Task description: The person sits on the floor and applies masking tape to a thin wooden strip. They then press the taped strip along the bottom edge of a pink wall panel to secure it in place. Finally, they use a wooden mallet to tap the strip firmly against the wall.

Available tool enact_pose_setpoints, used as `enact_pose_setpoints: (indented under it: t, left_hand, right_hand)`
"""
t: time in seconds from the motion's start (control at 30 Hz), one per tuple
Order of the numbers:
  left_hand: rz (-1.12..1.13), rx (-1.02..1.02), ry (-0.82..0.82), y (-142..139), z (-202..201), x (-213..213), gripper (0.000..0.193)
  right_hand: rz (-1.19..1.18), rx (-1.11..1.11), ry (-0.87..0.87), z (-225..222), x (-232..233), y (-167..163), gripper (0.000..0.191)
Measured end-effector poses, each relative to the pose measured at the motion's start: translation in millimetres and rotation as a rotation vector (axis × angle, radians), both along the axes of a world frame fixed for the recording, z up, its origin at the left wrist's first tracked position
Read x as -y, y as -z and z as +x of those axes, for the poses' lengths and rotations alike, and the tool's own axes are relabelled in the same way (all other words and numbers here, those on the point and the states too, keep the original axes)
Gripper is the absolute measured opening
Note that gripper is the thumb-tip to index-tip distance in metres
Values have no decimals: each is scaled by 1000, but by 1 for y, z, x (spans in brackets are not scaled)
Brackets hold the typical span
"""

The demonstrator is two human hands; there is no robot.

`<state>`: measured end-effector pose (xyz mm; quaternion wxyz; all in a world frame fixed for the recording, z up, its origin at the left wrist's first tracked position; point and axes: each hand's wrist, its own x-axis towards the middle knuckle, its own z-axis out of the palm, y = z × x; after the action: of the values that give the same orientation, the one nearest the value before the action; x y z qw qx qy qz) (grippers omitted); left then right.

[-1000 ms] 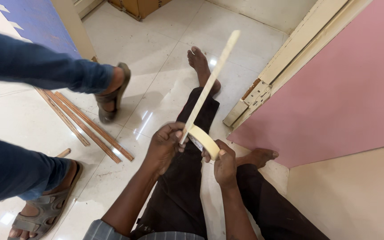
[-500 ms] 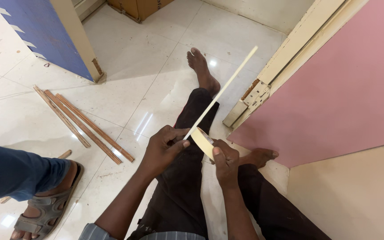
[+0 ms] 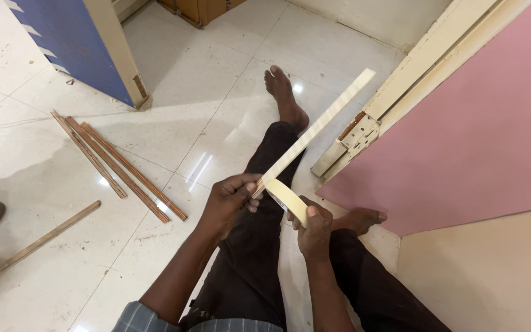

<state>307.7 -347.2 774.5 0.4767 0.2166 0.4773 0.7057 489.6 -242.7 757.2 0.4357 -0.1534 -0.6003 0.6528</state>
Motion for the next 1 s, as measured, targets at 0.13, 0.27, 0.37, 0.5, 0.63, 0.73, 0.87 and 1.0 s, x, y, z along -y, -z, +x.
enact_pose_setpoints:
  t: [0.13, 0.27, 0.37, 0.5, 0.63, 0.73, 0.87, 1.0]
  left_hand:
    - [76, 153, 105, 9, 0, -5, 31]
    - [40, 42, 114, 7, -4, -8, 38]
    - [-52, -296, 69, 2, -12, -6, 34]
    - [-57, -644, -23, 0, -16, -6, 30]
    - [-72, -505, -141, 11, -15, -18, 25]
    - [-37, -192, -139, 27, -19, -33, 24]
    - [68, 229, -73, 50, -22, -47, 29]
    - [271, 456, 86, 68, -17, -58, 32]
  right_hand:
    - [6, -24, 18, -4, -3, 4, 55]
    - [108, -54, 4, -8, -10, 3, 55]
    - [210, 47, 34, -11, -16, 1, 52]
    - [201, 120, 67, -15, -20, 2, 51]
    - [174, 128, 35, -22, -24, 10, 52]
    - [142, 44, -9, -28, -29, 20, 56]
    - [75, -24, -46, -32, -37, 41, 58]
    - [-72, -139, -48, -32, -48, 61, 58]
